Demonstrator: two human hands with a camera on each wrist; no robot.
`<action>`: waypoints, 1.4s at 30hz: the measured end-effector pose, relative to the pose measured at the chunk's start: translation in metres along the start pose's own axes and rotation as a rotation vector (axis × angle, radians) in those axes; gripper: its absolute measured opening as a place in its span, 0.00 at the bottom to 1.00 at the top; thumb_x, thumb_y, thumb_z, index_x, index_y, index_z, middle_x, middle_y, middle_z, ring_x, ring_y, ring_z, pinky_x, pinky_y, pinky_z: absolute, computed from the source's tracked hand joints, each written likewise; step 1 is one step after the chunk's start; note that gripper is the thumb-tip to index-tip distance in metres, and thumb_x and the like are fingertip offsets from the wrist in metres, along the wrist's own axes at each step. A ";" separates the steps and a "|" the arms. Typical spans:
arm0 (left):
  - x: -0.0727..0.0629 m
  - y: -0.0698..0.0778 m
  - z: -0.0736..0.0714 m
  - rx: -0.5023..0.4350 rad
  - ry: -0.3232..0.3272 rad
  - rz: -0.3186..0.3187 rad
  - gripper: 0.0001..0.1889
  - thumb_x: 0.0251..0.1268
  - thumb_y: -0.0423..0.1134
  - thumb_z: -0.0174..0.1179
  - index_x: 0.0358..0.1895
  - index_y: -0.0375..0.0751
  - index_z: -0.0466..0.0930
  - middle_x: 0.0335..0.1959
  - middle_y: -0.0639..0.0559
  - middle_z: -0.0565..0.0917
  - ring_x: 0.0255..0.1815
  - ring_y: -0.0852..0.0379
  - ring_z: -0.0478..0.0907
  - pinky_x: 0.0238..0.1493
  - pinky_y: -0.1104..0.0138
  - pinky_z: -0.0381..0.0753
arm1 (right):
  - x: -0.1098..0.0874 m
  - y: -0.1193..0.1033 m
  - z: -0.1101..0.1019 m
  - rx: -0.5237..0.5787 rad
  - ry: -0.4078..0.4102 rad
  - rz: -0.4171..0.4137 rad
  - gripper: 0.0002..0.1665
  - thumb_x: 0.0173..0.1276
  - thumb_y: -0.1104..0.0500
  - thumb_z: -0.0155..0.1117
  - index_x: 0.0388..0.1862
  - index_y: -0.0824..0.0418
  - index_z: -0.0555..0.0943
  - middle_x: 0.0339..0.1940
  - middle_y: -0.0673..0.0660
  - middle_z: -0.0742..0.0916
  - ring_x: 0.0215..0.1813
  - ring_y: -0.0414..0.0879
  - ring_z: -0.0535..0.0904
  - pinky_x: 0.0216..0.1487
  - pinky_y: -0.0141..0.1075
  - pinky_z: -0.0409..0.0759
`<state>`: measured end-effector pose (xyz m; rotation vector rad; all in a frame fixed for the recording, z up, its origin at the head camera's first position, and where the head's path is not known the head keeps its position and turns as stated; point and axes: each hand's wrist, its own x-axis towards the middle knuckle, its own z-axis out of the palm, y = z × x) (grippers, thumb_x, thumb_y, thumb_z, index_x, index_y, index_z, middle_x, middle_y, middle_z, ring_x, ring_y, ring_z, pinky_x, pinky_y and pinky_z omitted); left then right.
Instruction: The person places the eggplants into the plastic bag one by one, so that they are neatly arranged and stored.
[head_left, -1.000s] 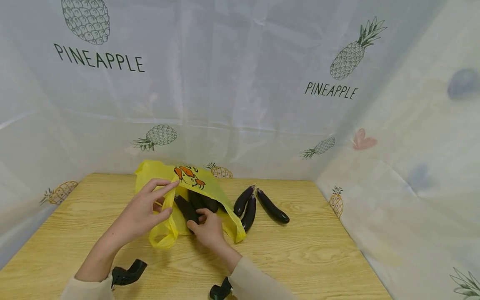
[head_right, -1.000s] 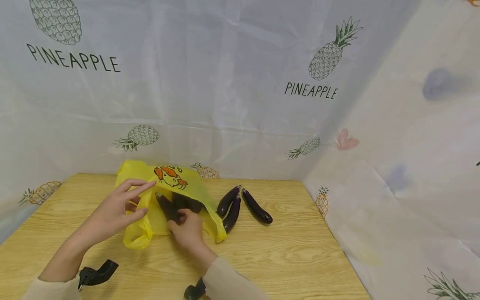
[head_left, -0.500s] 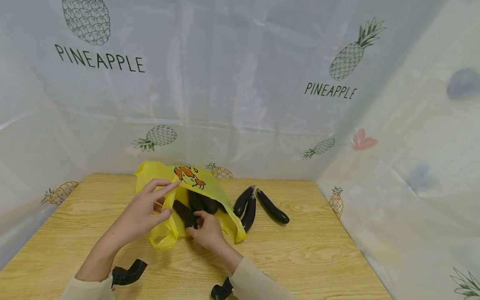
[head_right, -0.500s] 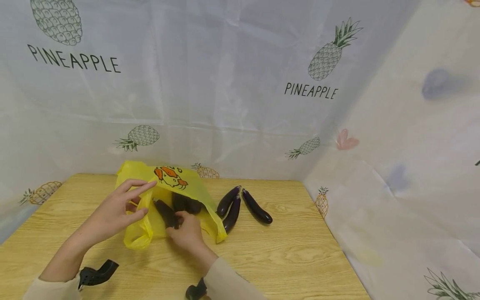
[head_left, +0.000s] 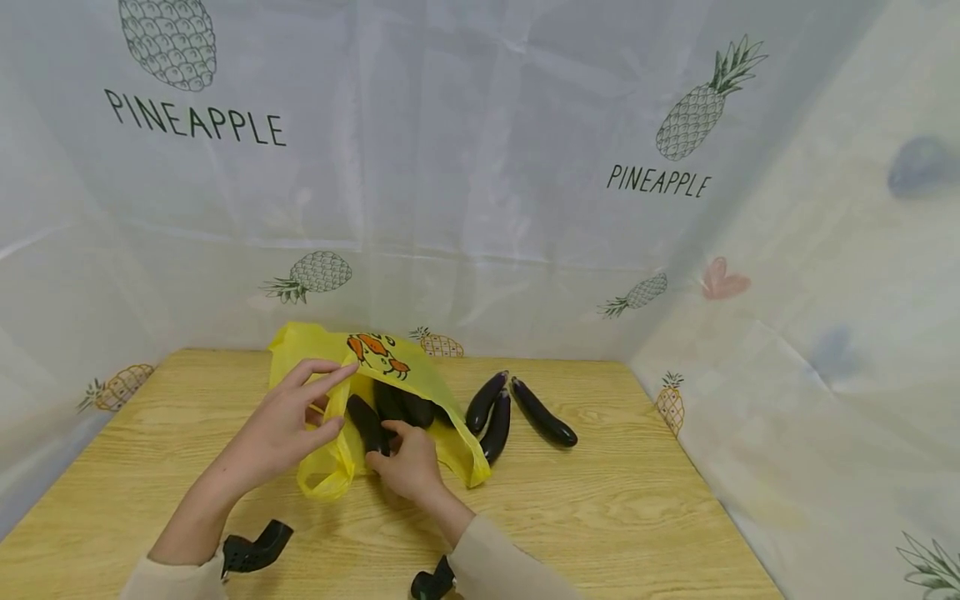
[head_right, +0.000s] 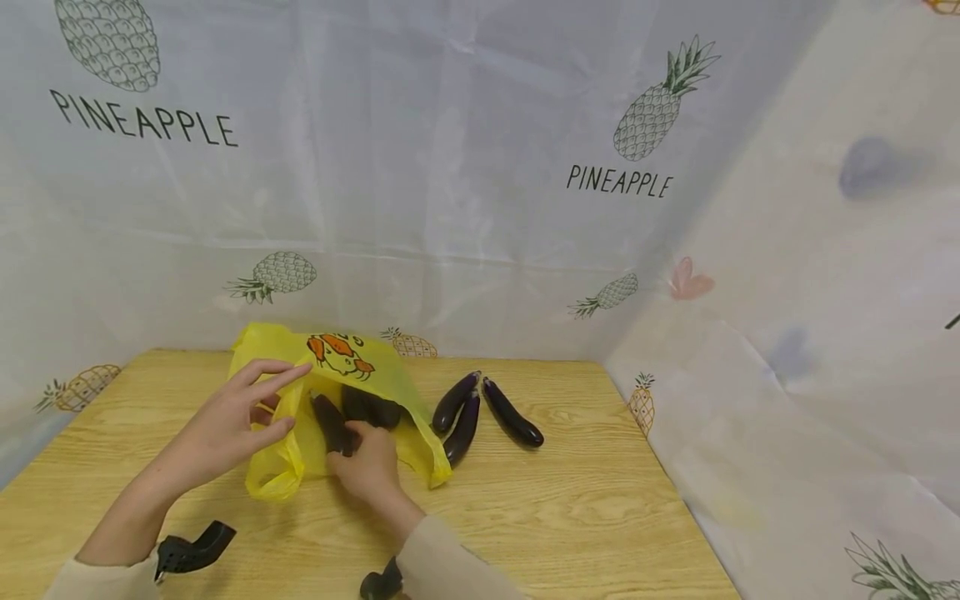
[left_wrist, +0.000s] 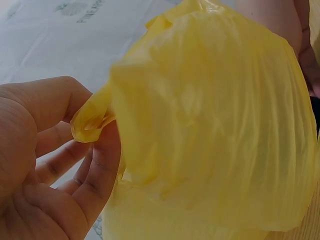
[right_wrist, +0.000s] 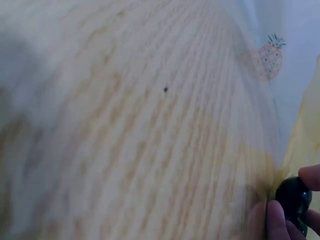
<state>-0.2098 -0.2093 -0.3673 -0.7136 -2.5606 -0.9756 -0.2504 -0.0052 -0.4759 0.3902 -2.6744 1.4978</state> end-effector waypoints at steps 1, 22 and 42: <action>0.000 0.000 0.000 -0.001 -0.002 -0.001 0.37 0.67 0.26 0.69 0.80 0.40 0.71 0.71 0.43 0.71 0.41 0.61 0.80 0.42 0.68 0.87 | 0.000 -0.001 0.000 -0.003 0.011 0.002 0.31 0.63 0.60 0.78 0.66 0.66 0.84 0.35 0.55 0.85 0.23 0.37 0.71 0.26 0.29 0.72; 0.001 0.001 0.001 -0.011 -0.005 0.007 0.37 0.67 0.26 0.70 0.80 0.40 0.71 0.71 0.42 0.71 0.41 0.62 0.80 0.42 0.68 0.88 | 0.020 0.000 0.018 -0.116 0.153 -0.019 0.25 0.62 0.55 0.77 0.57 0.64 0.88 0.24 0.46 0.79 0.25 0.35 0.70 0.27 0.29 0.72; 0.000 -0.002 0.002 0.000 0.005 0.012 0.38 0.65 0.25 0.69 0.80 0.40 0.71 0.71 0.43 0.71 0.41 0.62 0.80 0.43 0.68 0.88 | 0.034 -0.008 0.031 -0.196 0.272 0.106 0.21 0.63 0.46 0.80 0.51 0.55 0.91 0.21 0.41 0.82 0.22 0.34 0.74 0.22 0.32 0.73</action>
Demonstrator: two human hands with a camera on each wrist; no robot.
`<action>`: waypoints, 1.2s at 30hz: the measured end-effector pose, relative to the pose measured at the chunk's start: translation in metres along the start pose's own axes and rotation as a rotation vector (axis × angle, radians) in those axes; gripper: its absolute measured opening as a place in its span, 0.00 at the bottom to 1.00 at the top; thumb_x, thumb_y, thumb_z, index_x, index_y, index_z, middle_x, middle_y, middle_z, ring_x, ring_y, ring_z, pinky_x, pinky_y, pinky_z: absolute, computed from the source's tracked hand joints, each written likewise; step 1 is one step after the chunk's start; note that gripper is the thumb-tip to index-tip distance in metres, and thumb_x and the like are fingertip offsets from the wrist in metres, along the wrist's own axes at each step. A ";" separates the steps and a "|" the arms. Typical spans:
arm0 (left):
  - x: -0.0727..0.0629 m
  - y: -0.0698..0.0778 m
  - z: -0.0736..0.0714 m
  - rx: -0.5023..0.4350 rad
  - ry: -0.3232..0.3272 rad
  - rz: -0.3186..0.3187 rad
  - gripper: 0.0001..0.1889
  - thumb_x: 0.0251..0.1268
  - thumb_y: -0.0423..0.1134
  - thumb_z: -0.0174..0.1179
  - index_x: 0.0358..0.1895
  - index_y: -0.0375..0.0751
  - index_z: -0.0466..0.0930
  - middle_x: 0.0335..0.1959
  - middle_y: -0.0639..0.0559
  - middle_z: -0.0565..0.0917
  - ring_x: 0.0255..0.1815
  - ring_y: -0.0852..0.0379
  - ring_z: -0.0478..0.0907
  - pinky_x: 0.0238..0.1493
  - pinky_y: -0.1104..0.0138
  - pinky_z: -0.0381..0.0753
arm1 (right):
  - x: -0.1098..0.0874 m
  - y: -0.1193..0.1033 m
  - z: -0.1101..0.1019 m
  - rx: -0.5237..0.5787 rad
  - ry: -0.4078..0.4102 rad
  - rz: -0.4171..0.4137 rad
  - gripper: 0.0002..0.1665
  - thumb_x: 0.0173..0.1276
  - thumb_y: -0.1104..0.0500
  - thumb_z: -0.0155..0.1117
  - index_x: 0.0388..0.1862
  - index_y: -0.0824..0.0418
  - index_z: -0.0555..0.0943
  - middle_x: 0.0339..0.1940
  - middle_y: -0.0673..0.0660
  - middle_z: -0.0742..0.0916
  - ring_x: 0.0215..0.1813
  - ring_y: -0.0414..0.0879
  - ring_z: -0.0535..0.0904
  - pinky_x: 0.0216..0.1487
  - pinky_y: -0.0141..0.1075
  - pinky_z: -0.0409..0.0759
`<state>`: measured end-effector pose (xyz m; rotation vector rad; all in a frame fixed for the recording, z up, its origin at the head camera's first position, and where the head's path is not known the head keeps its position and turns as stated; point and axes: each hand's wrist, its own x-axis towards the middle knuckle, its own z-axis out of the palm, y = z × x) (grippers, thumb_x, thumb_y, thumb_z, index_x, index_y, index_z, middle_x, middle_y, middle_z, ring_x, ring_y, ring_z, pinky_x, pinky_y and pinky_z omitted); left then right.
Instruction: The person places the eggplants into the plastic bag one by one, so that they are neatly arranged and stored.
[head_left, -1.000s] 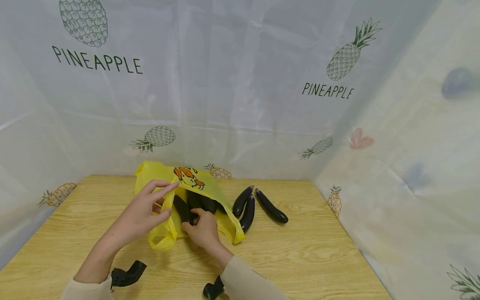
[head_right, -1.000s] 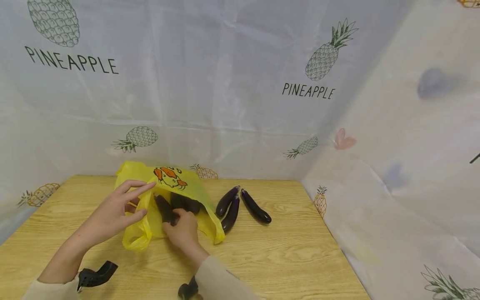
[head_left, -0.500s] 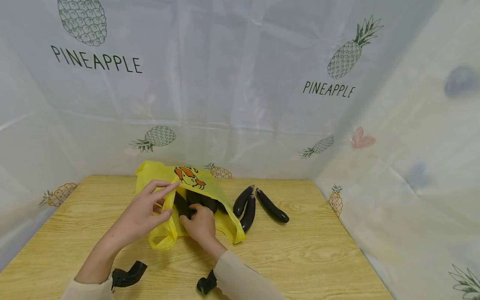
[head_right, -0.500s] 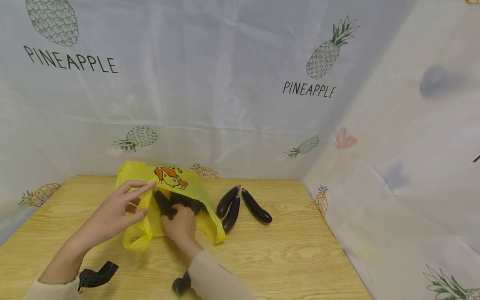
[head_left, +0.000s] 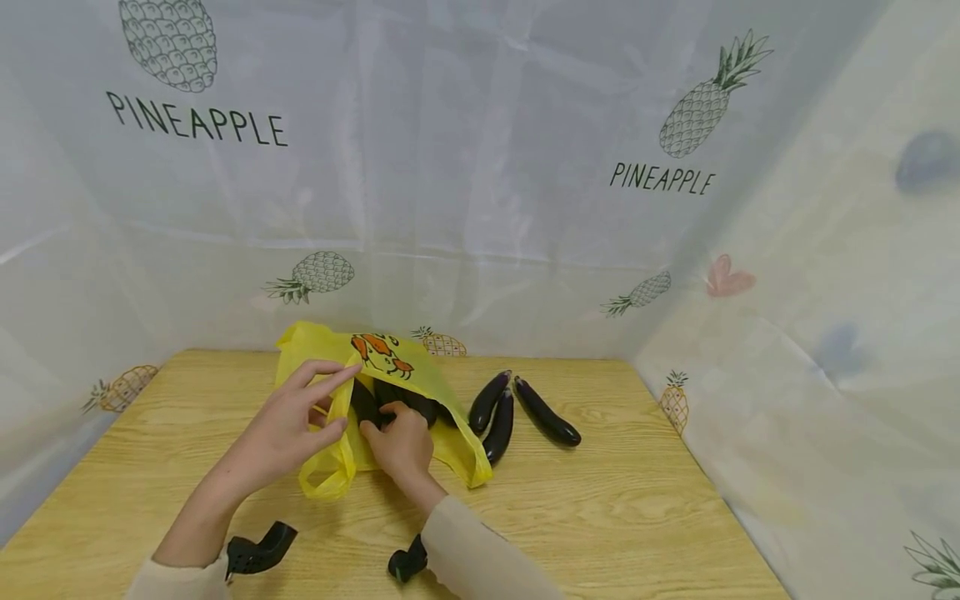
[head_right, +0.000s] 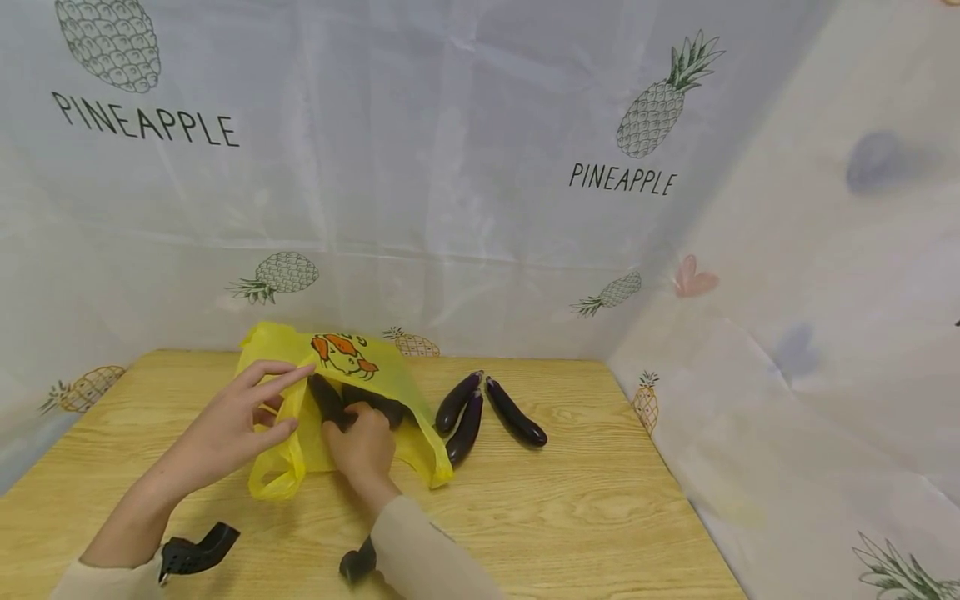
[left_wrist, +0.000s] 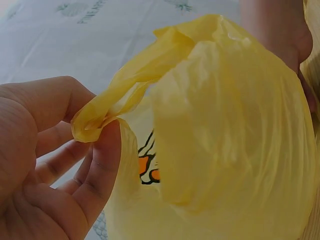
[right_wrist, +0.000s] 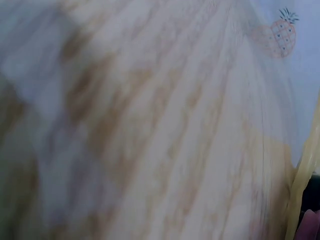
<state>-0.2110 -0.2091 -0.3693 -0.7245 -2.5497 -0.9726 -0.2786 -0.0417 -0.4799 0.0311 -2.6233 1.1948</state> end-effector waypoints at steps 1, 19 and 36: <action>0.000 0.000 0.000 0.001 0.000 -0.001 0.38 0.66 0.25 0.69 0.80 0.40 0.71 0.71 0.43 0.71 0.41 0.62 0.80 0.43 0.68 0.88 | 0.000 0.000 0.000 0.004 0.002 0.001 0.21 0.63 0.46 0.80 0.51 0.54 0.91 0.21 0.41 0.81 0.22 0.33 0.73 0.22 0.32 0.72; 0.001 0.001 -0.001 -0.002 -0.009 -0.023 0.39 0.66 0.26 0.71 0.80 0.41 0.70 0.72 0.43 0.70 0.42 0.61 0.80 0.43 0.67 0.88 | -0.016 0.003 -0.038 0.193 -0.159 -0.078 0.24 0.66 0.50 0.81 0.57 0.59 0.88 0.31 0.47 0.85 0.25 0.34 0.74 0.26 0.29 0.74; 0.001 -0.001 -0.001 -0.013 -0.040 -0.047 0.39 0.69 0.29 0.70 0.82 0.42 0.67 0.72 0.42 0.69 0.44 0.59 0.80 0.42 0.66 0.86 | -0.016 0.029 -0.130 0.221 -0.222 -0.226 0.23 0.71 0.52 0.77 0.62 0.56 0.86 0.43 0.60 0.87 0.34 0.45 0.82 0.34 0.32 0.81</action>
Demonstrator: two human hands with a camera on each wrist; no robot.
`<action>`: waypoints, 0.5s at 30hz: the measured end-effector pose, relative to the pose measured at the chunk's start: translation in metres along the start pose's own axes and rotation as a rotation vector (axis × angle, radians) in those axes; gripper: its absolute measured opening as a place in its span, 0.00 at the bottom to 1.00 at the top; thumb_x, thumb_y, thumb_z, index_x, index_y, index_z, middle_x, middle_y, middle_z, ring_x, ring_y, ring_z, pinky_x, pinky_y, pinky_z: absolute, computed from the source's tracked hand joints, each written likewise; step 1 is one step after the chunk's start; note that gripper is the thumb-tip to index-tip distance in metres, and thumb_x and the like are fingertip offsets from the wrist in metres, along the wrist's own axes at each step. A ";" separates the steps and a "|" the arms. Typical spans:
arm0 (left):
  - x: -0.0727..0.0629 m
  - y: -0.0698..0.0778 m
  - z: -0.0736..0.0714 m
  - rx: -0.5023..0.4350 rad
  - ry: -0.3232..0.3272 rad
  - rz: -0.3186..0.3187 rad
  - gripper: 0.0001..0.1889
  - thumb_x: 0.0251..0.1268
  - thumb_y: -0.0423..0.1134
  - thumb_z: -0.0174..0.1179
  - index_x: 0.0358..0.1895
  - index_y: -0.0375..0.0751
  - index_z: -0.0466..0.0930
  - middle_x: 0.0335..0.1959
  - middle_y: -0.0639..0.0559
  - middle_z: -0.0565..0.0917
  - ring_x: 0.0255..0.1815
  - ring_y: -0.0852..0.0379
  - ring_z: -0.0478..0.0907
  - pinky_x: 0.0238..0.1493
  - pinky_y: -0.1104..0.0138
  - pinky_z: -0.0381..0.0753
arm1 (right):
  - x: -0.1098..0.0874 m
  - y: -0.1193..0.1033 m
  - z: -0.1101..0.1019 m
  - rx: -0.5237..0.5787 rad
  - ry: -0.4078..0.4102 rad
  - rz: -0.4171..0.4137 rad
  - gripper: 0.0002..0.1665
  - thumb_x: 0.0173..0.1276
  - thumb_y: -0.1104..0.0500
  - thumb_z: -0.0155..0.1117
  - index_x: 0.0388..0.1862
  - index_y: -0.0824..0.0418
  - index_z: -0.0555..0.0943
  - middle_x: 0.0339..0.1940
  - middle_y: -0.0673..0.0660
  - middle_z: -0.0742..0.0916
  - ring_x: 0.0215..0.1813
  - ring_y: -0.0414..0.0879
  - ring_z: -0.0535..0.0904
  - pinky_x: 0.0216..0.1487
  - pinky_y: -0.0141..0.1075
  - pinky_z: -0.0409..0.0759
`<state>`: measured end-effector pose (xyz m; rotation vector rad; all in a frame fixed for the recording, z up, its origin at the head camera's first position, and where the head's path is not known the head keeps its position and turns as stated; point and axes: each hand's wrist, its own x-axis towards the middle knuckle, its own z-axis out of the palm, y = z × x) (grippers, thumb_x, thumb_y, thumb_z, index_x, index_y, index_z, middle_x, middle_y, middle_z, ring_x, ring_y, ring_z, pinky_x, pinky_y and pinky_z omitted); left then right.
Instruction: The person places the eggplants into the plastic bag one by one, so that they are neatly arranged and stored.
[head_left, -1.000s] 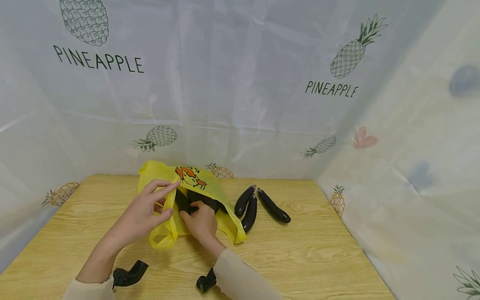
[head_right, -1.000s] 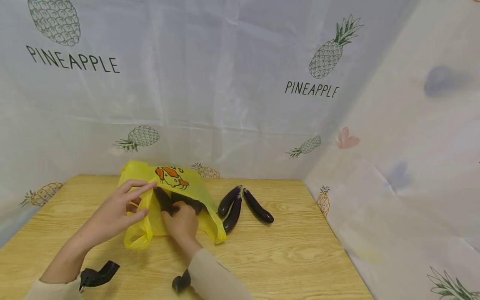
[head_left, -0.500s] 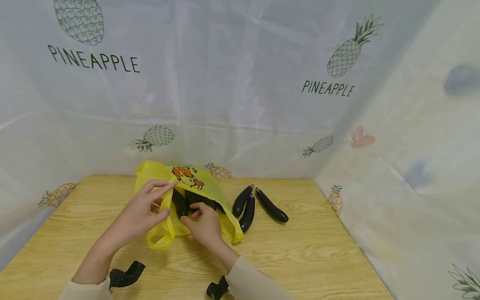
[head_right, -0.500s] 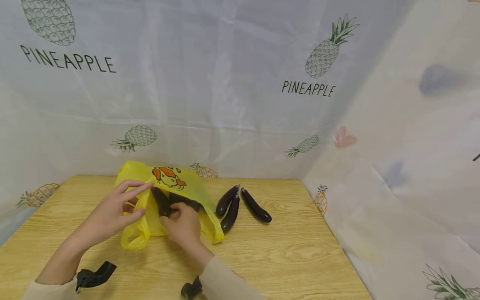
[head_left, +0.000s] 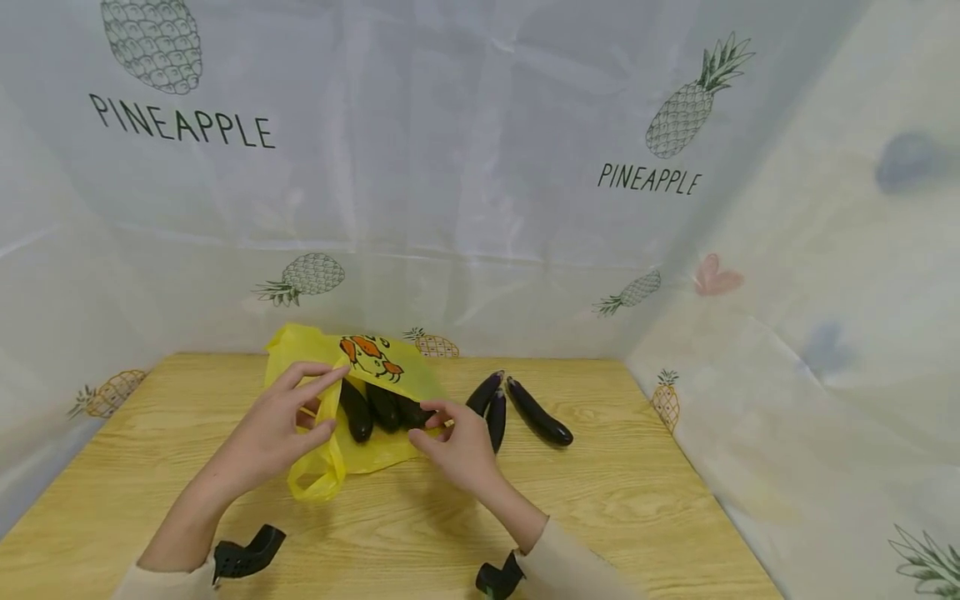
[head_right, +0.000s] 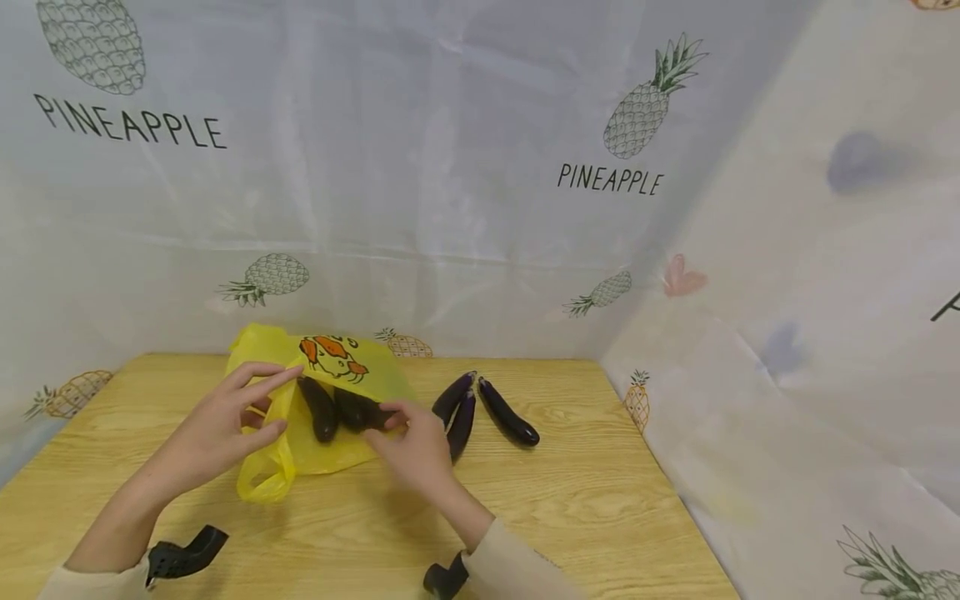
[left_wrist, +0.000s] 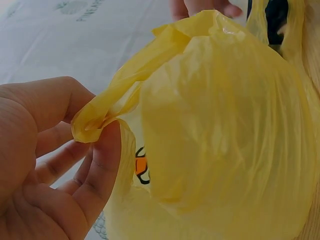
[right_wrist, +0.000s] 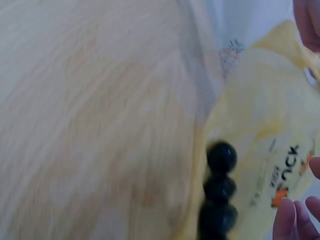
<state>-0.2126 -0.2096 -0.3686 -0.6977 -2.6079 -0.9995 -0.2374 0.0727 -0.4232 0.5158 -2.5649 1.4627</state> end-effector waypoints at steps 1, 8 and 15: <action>0.000 0.000 0.000 0.003 0.001 0.000 0.39 0.69 0.29 0.70 0.82 0.42 0.67 0.72 0.42 0.69 0.44 0.59 0.80 0.42 0.67 0.86 | 0.000 0.002 -0.006 -0.019 0.005 -0.008 0.23 0.71 0.52 0.76 0.62 0.57 0.86 0.43 0.60 0.87 0.34 0.45 0.82 0.34 0.32 0.81; -0.001 -0.002 0.000 0.030 0.018 0.018 0.39 0.67 0.28 0.71 0.81 0.41 0.68 0.71 0.42 0.70 0.41 0.62 0.79 0.41 0.68 0.87 | 0.006 0.026 -0.053 -0.133 0.065 -0.017 0.23 0.71 0.54 0.77 0.63 0.54 0.86 0.43 0.57 0.87 0.35 0.45 0.82 0.35 0.33 0.83; -0.001 -0.001 0.000 0.022 0.020 0.024 0.39 0.67 0.28 0.71 0.81 0.41 0.68 0.71 0.43 0.70 0.41 0.63 0.80 0.42 0.68 0.87 | 0.004 0.064 -0.101 -0.249 0.139 0.027 0.24 0.70 0.58 0.78 0.64 0.57 0.85 0.47 0.61 0.87 0.38 0.47 0.84 0.37 0.39 0.85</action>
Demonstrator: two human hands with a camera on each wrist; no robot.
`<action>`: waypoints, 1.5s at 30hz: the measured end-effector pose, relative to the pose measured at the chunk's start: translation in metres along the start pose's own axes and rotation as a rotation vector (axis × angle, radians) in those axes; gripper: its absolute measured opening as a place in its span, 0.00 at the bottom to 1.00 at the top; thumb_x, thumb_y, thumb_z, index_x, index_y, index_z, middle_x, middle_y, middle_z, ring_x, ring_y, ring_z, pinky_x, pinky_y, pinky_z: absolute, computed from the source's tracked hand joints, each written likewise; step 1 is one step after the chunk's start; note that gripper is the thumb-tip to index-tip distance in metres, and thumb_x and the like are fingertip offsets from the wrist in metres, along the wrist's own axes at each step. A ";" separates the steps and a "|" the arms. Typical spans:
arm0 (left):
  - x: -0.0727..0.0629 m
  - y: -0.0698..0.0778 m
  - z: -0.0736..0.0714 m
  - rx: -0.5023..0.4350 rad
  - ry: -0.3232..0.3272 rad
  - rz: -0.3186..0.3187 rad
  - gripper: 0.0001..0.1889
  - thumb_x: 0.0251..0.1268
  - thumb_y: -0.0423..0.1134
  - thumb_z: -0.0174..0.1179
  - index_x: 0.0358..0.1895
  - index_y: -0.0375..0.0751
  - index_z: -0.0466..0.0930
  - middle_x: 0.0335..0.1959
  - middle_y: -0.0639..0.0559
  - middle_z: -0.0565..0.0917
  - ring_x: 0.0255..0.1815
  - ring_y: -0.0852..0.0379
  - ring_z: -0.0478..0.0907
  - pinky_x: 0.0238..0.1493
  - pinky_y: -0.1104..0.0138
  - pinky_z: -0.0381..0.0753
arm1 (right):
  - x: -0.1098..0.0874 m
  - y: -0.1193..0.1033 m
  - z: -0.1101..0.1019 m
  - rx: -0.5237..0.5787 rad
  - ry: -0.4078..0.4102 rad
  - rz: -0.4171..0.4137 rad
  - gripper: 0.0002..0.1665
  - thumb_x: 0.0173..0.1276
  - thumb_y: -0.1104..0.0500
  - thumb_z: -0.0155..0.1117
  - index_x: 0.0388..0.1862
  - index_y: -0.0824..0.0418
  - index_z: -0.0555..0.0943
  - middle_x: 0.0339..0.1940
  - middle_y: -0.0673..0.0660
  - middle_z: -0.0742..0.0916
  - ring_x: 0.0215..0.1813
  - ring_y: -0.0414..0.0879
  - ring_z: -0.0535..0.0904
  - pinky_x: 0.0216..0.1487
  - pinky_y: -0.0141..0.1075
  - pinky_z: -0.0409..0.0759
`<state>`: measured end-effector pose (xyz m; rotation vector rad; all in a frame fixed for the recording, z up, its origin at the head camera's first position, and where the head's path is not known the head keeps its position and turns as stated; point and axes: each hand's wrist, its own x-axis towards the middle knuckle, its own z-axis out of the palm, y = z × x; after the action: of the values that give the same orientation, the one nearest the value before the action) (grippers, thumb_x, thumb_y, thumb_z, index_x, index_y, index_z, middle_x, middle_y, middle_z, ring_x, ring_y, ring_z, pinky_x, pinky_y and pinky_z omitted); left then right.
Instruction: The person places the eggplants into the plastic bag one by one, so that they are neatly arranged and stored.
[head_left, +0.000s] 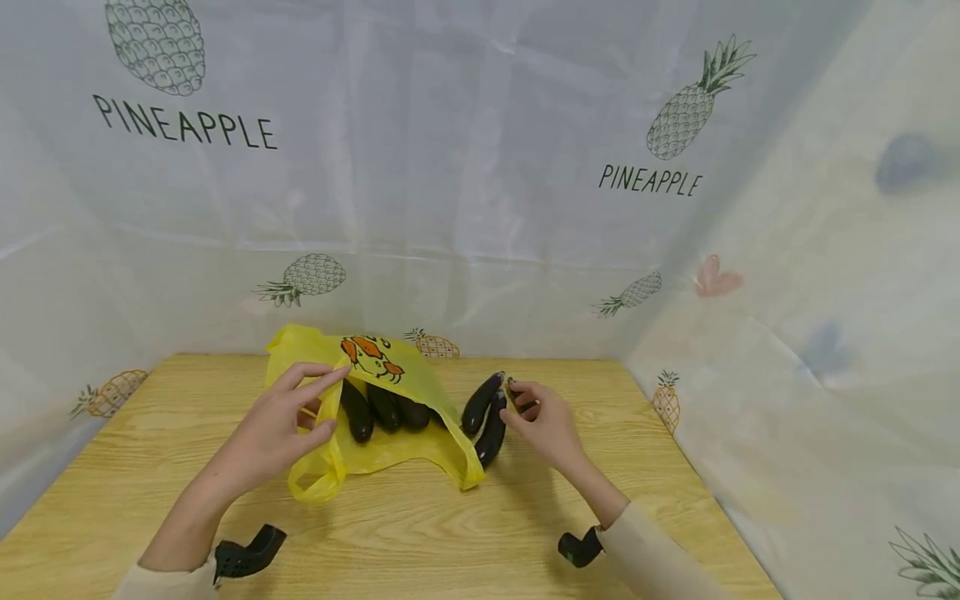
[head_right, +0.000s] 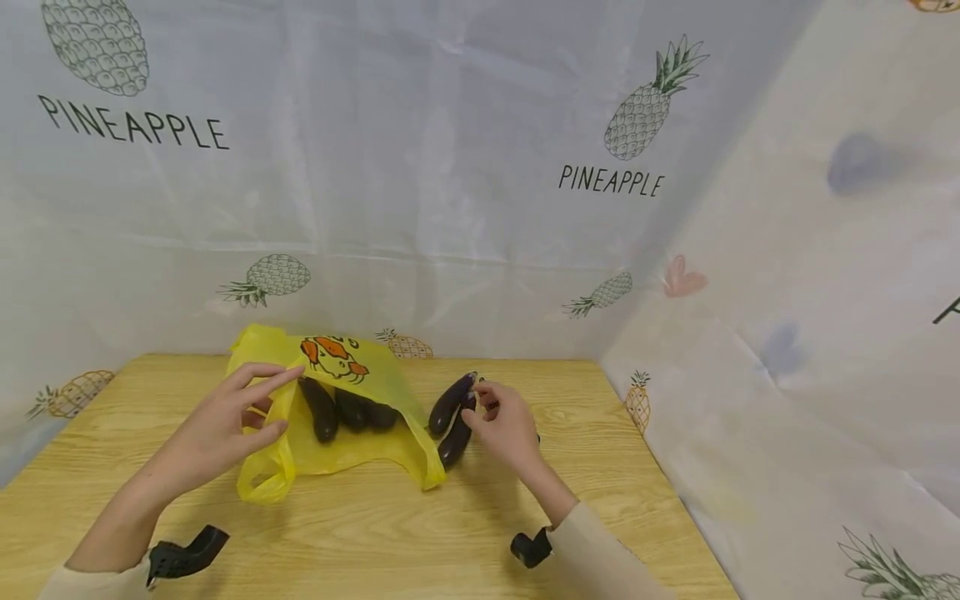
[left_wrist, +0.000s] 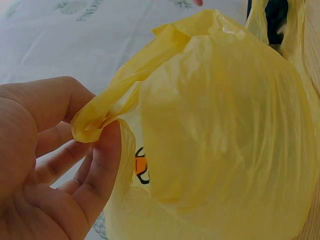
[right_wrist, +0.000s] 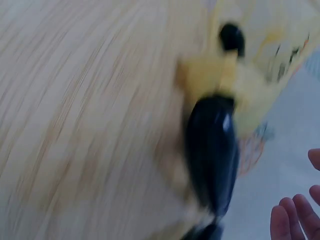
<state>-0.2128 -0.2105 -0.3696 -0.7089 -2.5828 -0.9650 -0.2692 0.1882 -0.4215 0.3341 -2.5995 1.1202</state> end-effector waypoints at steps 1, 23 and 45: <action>0.000 0.000 0.000 -0.003 -0.002 -0.003 0.39 0.67 0.28 0.70 0.81 0.41 0.68 0.71 0.43 0.70 0.41 0.63 0.80 0.42 0.67 0.87 | 0.000 0.008 -0.004 -0.026 0.007 0.002 0.25 0.69 0.58 0.78 0.64 0.58 0.85 0.48 0.61 0.87 0.38 0.47 0.84 0.37 0.39 0.85; -0.001 0.001 -0.001 -0.007 -0.008 -0.011 0.38 0.68 0.28 0.69 0.81 0.39 0.69 0.71 0.42 0.70 0.41 0.62 0.78 0.42 0.67 0.87 | -0.014 0.090 -0.032 -0.291 -0.079 -0.051 0.30 0.65 0.61 0.80 0.65 0.64 0.84 0.53 0.64 0.85 0.48 0.57 0.84 0.48 0.51 0.87; 0.000 -0.001 -0.002 -0.012 -0.012 -0.016 0.38 0.68 0.28 0.69 0.81 0.40 0.68 0.71 0.42 0.70 0.42 0.61 0.79 0.43 0.67 0.87 | -0.004 0.092 -0.036 -0.297 -0.182 -0.001 0.23 0.68 0.63 0.76 0.62 0.64 0.86 0.49 0.62 0.87 0.45 0.56 0.86 0.43 0.48 0.88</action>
<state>-0.2125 -0.2123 -0.3686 -0.6997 -2.5990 -0.9846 -0.2891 0.2767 -0.4610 0.3847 -2.8719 0.7154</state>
